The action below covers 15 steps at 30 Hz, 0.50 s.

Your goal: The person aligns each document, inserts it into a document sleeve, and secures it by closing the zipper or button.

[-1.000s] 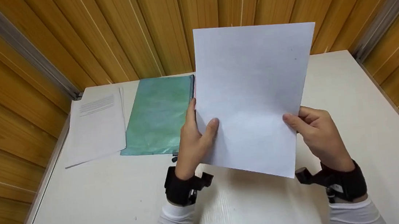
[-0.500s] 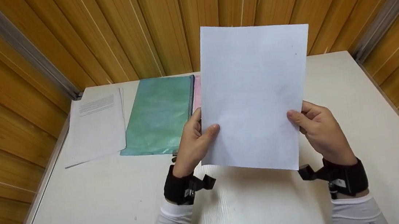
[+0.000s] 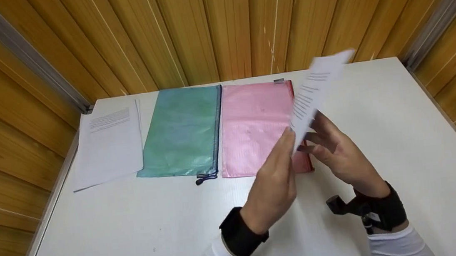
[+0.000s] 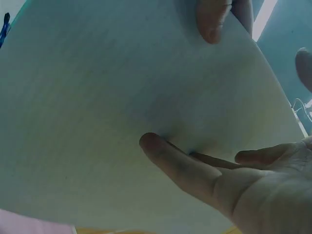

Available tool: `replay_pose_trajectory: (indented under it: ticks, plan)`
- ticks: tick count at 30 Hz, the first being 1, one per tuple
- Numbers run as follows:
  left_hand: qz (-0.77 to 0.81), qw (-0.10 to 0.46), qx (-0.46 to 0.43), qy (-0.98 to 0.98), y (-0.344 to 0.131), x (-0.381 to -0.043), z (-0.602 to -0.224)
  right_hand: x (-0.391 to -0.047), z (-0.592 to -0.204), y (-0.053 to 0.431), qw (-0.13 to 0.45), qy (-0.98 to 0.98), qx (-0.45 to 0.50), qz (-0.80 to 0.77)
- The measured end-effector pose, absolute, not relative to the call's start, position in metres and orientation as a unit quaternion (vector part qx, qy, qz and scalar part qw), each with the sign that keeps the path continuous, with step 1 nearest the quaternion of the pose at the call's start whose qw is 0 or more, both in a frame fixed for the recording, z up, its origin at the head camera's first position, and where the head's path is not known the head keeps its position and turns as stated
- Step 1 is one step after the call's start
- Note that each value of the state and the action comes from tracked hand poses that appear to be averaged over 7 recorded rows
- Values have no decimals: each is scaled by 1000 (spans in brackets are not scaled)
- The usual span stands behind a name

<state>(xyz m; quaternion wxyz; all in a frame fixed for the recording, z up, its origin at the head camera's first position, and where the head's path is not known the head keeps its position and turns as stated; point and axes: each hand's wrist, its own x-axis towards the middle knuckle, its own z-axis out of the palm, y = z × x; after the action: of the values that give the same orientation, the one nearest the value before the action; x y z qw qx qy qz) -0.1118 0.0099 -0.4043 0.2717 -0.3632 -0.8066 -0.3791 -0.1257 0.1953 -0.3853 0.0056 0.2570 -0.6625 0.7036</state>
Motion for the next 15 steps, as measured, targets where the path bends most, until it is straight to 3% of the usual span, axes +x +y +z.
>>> replay_pose_trajectory:
  ticks: [5,10,15]
  plan:
    - [-287,251,-393,-837,21,-104,-413,-126,-386,196,11,-577,278,768]
    - [-263,231,-406,-844,19,-110,-417,-128,-389,198,40,-579,224,783]
    - [-311,244,-354,-847,4,-134,-419,-132,-392,209,19,-577,237,782]
